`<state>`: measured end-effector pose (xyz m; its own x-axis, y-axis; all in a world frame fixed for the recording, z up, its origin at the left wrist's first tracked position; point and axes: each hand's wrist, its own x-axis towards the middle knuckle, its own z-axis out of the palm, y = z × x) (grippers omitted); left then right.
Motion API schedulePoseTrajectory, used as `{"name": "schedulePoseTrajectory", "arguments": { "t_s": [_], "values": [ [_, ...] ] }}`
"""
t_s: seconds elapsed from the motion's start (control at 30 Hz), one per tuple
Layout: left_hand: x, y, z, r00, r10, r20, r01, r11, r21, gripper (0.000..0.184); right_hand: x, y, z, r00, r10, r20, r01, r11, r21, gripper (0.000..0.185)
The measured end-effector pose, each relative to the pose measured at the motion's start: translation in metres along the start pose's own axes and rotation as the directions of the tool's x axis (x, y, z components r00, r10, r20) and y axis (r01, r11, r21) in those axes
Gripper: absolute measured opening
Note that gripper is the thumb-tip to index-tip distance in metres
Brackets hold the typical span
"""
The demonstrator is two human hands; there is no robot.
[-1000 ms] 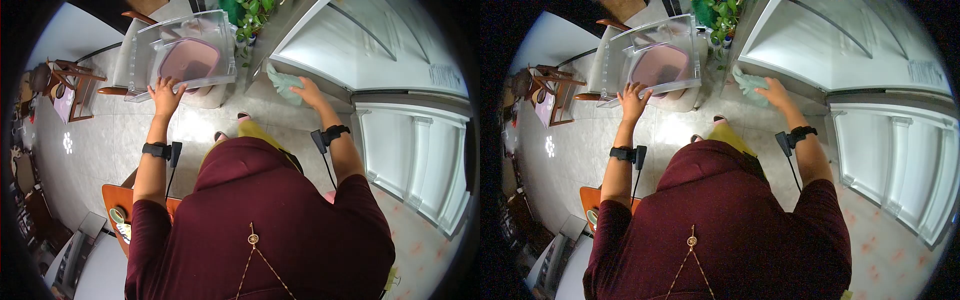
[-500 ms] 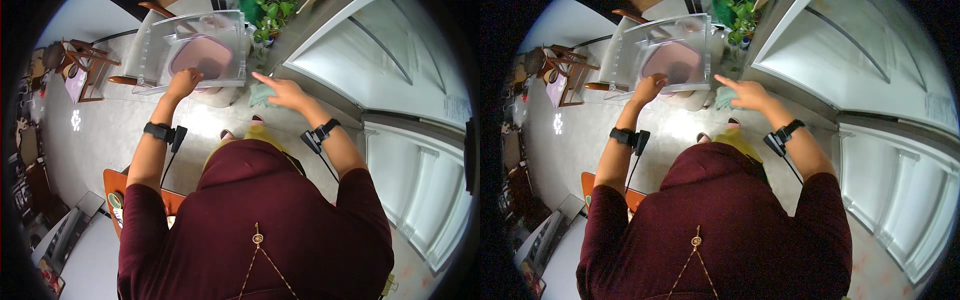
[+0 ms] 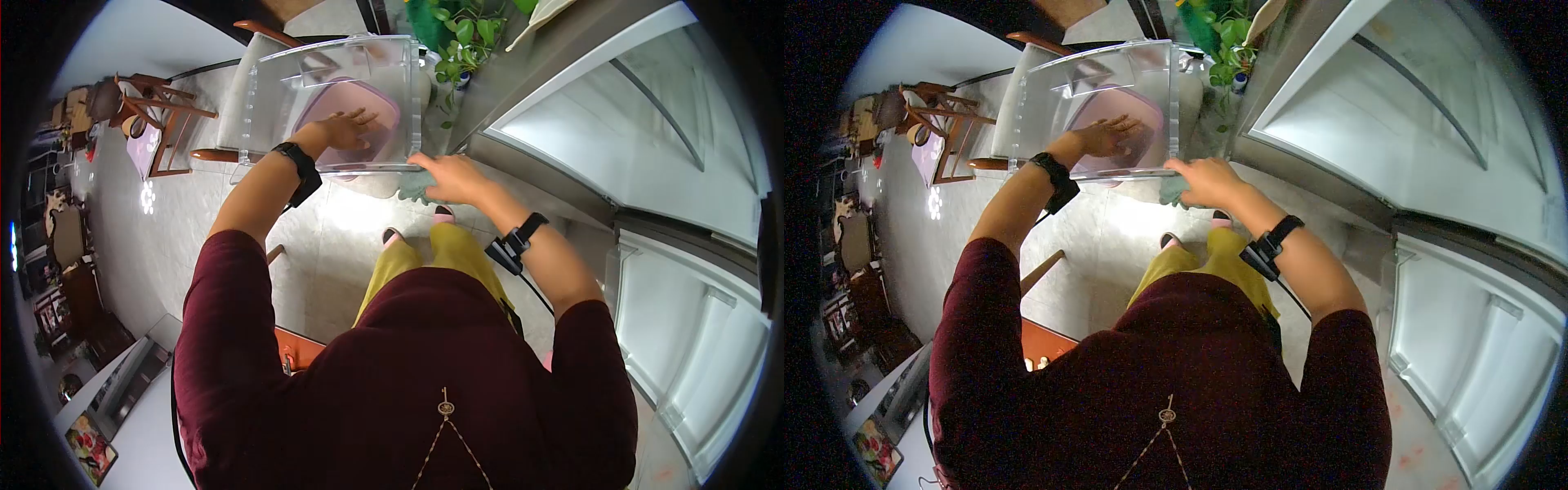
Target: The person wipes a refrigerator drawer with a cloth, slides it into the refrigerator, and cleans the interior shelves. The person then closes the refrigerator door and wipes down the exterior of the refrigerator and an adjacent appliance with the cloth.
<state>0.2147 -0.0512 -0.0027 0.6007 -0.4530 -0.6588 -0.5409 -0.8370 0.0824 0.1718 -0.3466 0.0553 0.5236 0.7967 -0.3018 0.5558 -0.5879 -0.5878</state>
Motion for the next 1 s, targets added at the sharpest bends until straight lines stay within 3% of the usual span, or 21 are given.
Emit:
{"name": "schedulePoseTrajectory", "arguments": {
  "t_s": [0.07,0.13,0.27,0.33,0.37,0.43,0.47,0.57,0.63,0.73,0.83,0.9,0.93,1.0],
  "values": [
    [0.001,-0.006,0.000,0.999,0.001,0.053,-0.001,1.000,-0.002,0.063,-0.001,0.002,0.003,0.999,0.032,0.027,-0.033,0.999,0.033,0.059],
    [-0.004,-0.019,0.002,0.988,-0.041,0.146,0.025,0.994,0.110,0.068,-0.003,0.005,0.008,0.999,0.019,-0.050,-0.017,0.999,0.050,0.060],
    [-0.018,-0.080,0.033,0.986,-0.116,0.121,0.115,0.993,0.020,0.064,-0.001,0.001,0.005,0.998,0.028,-0.060,-0.025,0.999,0.040,0.061],
    [-0.026,-0.097,0.032,0.944,-0.061,0.323,0.073,0.997,-0.027,0.054,0.002,-0.001,0.003,0.998,0.063,0.005,-0.063,0.998,0.000,0.061],
    [-0.030,-0.103,0.032,0.943,-0.061,0.328,0.073,0.997,-0.025,0.054,0.003,-0.001,0.004,0.998,0.063,0.005,-0.063,0.998,0.004,0.061],
    [-0.039,-0.109,0.030,0.970,-0.040,0.242,0.143,0.893,-0.426,0.051,0.003,0.001,0.005,0.998,0.066,0.019,-0.066,0.997,0.026,0.061],
    [-0.049,-0.100,0.021,0.986,-0.079,0.145,0.143,0.849,-0.508,0.057,0.004,0.002,0.007,0.998,0.063,0.022,-0.064,0.998,0.028,0.061],
    [-0.058,-0.082,-0.011,0.963,-0.202,0.177,0.266,0.801,-0.537,0.063,0.004,0.005,0.011,0.999,0.030,-0.022,-0.029,0.998,0.049,0.063],
    [-0.026,-0.111,0.031,0.961,-0.258,0.103,0.275,0.835,-0.477,0.070,0.005,0.006,0.012,0.999,0.010,-0.037,-0.008,0.999,0.048,0.063],
    [0.021,-0.148,0.080,0.982,-0.069,0.178,0.115,0.959,-0.261,0.073,0.005,0.004,0.009,1.000,0.020,-0.013,-0.019,0.997,0.070,0.063],
    [0.035,-0.097,0.055,0.981,0.087,0.173,-0.014,0.923,-0.385,0.075,0.006,0.003,0.008,0.999,0.054,-0.005,-0.054,0.997,0.046,0.062],
    [0.008,-0.027,-0.004,0.942,-0.139,0.306,0.231,0.930,-0.288,0.070,0.005,0.007,0.013,0.999,0.042,-0.016,-0.041,0.997,0.058,0.062],
    [-0.003,-0.015,-0.019,0.942,-0.138,0.307,0.231,0.929,-0.290,0.070,0.005,0.009,0.014,0.999,0.025,-0.030,-0.023,0.998,0.064,0.063],
    [-0.018,0.002,-0.037,0.924,0.218,0.314,0.054,0.740,-0.671,0.072,0.003,0.008,0.011,0.999,0.023,-0.029,-0.021,0.998,0.065,0.063]
  ]
}}
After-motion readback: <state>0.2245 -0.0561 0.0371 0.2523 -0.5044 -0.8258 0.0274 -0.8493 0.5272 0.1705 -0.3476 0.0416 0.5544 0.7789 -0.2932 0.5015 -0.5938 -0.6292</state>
